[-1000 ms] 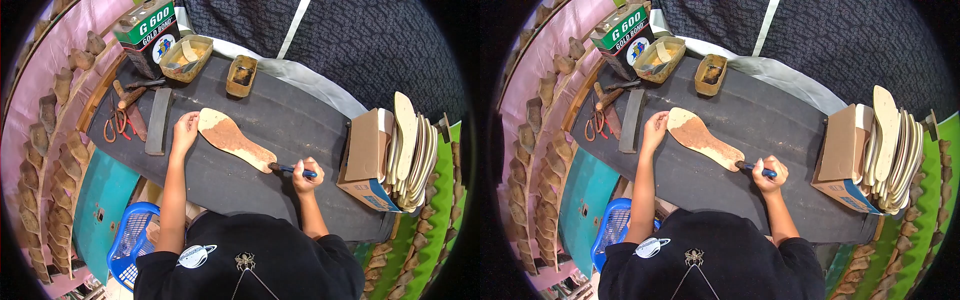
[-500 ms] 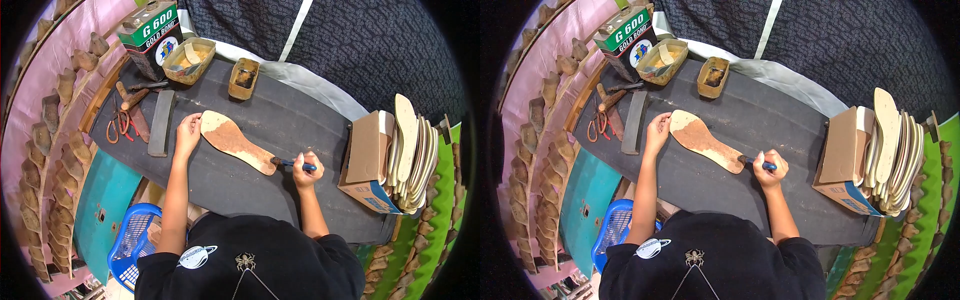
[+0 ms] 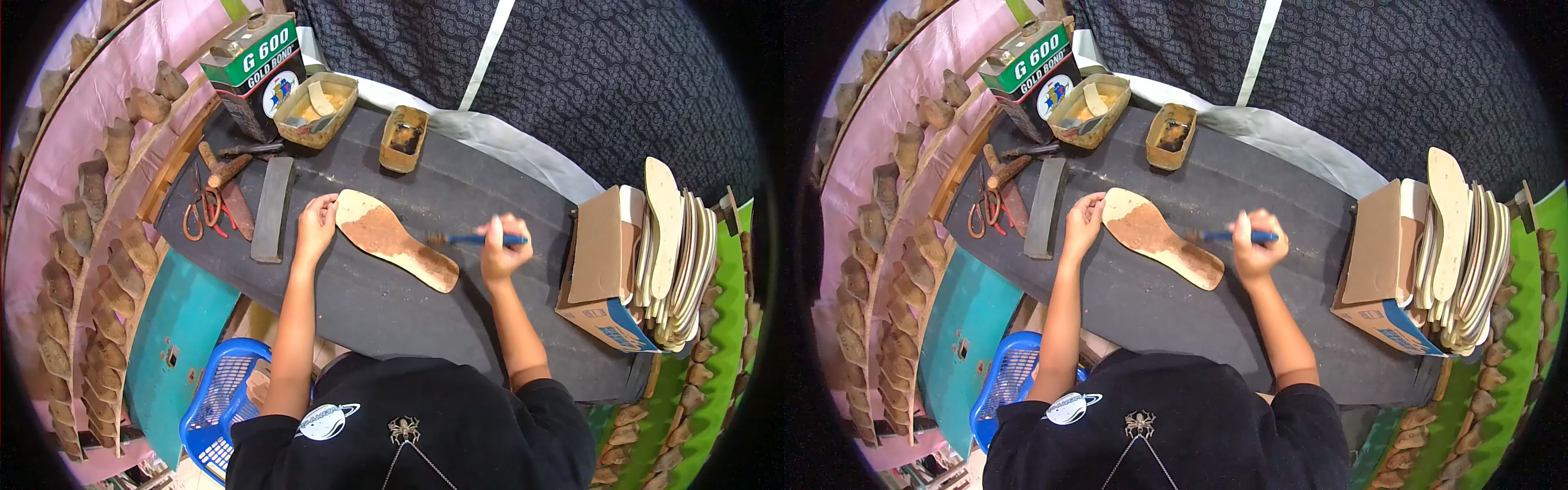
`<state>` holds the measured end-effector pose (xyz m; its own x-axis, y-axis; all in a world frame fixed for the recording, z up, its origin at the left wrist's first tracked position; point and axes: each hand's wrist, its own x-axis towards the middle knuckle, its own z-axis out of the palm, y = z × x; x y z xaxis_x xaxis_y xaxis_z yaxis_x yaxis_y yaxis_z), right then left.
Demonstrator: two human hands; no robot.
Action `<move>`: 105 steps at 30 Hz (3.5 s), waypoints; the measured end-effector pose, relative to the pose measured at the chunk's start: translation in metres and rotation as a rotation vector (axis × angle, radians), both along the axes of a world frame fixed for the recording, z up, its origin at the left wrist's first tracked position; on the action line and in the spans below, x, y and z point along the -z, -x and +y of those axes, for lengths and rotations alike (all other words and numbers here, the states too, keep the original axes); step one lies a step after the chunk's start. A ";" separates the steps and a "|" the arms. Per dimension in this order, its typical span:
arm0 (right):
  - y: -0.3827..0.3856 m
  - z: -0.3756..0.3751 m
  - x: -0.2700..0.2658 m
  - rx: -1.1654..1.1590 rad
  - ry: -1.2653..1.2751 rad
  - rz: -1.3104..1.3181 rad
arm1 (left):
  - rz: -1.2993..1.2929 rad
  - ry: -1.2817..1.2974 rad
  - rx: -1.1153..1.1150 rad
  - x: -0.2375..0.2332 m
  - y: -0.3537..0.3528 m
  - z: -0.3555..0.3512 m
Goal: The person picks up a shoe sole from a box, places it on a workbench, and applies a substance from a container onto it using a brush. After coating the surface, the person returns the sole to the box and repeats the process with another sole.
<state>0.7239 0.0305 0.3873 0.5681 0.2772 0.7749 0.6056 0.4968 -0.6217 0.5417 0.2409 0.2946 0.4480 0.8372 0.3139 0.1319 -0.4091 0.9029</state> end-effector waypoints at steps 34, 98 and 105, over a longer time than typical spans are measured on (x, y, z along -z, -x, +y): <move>-0.067 0.176 -0.041 0.162 0.230 -0.037 | -0.026 -0.062 0.004 -0.003 -0.001 -0.002; 0.021 0.033 -0.008 -0.361 0.235 -0.465 | -0.003 -0.048 -0.002 -0.002 -0.001 -0.002; 0.027 0.034 0.002 -0.368 0.197 -0.510 | -0.006 -0.036 0.006 -0.003 0.000 -0.003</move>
